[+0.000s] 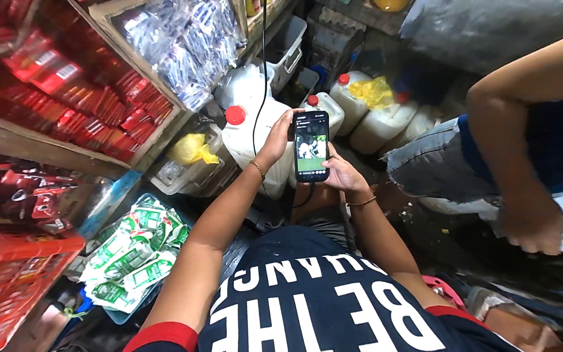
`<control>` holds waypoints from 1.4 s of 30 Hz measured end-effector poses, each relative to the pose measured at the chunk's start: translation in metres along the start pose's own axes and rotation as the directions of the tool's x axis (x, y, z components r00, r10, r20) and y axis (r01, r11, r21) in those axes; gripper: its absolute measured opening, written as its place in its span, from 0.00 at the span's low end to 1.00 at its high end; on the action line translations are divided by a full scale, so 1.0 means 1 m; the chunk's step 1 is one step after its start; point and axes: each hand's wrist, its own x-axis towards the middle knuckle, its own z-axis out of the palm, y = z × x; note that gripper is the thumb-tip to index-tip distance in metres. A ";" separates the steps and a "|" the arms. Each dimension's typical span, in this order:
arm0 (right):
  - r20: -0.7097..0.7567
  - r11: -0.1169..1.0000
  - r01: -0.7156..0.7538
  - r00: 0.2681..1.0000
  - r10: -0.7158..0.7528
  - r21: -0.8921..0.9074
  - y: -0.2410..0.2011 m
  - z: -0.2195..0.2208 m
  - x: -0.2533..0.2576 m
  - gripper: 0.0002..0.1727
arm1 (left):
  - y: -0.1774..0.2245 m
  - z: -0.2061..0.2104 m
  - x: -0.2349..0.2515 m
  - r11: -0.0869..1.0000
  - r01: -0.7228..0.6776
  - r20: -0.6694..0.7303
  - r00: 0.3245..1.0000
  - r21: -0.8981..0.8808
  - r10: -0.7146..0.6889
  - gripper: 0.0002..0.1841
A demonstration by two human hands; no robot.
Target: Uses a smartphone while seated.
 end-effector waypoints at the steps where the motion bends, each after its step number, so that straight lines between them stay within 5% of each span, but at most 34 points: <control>1: 0.002 1.000 -0.001 1.000 0.001 0.000 0.000 0.000 0.000 0.37 | -0.001 -0.001 0.000 1.000 -0.006 0.003 1.000 -0.003 0.006 0.32; 42: 0.058 0.999 0.034 0.998 -0.032 -0.042 -0.004 0.006 0.016 0.38 | -0.003 -0.016 0.002 0.999 -0.036 -0.027 0.999 -0.031 0.035 0.31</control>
